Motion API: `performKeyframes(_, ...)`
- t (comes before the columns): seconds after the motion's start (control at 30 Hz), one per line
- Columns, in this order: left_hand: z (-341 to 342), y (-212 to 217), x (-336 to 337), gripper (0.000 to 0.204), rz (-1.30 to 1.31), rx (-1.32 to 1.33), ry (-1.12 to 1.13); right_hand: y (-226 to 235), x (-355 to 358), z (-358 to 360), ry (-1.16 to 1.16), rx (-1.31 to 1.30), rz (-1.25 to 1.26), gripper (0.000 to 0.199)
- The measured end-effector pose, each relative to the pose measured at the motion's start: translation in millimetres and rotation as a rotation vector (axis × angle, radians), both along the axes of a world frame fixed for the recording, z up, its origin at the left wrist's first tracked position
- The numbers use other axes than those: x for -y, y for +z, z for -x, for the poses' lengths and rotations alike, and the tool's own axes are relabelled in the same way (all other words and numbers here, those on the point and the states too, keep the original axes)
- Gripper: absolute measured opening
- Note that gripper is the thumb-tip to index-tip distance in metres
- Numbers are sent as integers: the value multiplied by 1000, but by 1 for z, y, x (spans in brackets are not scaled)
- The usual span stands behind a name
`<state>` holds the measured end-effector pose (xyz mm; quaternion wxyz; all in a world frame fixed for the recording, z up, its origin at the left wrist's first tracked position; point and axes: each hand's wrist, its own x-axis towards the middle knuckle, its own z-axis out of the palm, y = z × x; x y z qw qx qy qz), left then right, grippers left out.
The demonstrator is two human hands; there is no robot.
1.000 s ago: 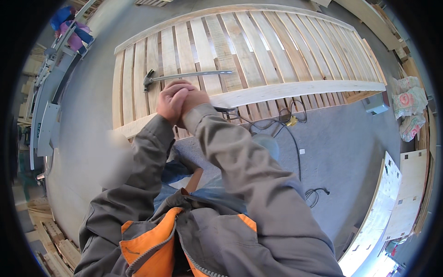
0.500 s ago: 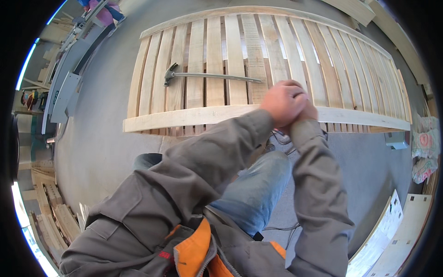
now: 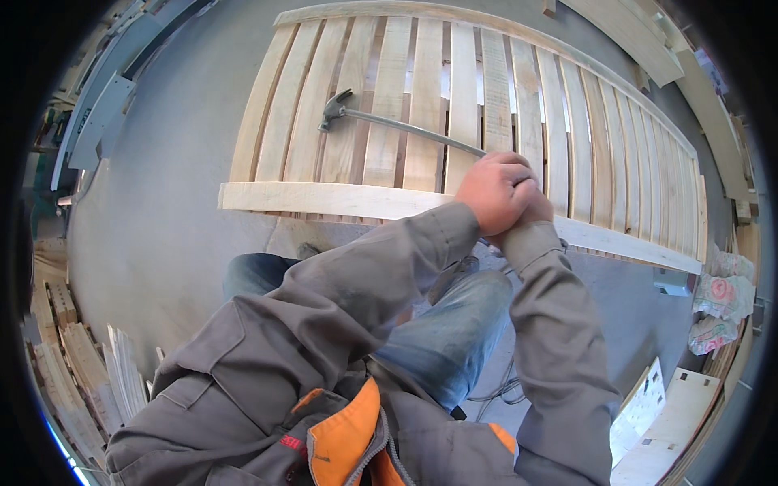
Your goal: The person sands a wooden slatted frame using a red electric sander and a sanding block. They move the sander along the length of the frame, then switch to a sanding block to smooth the edges and corners by hand.
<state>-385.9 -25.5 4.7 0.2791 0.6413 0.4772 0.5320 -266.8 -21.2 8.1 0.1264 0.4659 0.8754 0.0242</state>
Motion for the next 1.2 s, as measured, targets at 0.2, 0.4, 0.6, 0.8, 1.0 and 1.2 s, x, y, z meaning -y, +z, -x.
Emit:
performKeyframes(0.2, 76, 4, 26, 23, 43, 80, 51, -2, 15, 71, 102, 31, -48, 43)
performKeyframes(0.4, 142, 7, 47, 23, 88, 153, 107, 21, 30, 140, 103, 11, 36, 47)
performKeyframes(0.6, 197, 6, 64, 22, 72, 180, 173, 39, 43, 208, 96, 146, 180, 64)
performKeyframes(0.8, 259, 4, 84, 22, 35, 197, 238, 54, 60, 281, 187, 104, 206, 60)
performKeyframes(1.0, 318, 5, 104, 22, 20, 230, 301, 50, 75, 336, 246, -9, 169, 52)
performKeyframes(1.2, 375, 5, 126, 23, 13, 279, 343, 32, 83, 387, 505, -168, 19, 47)
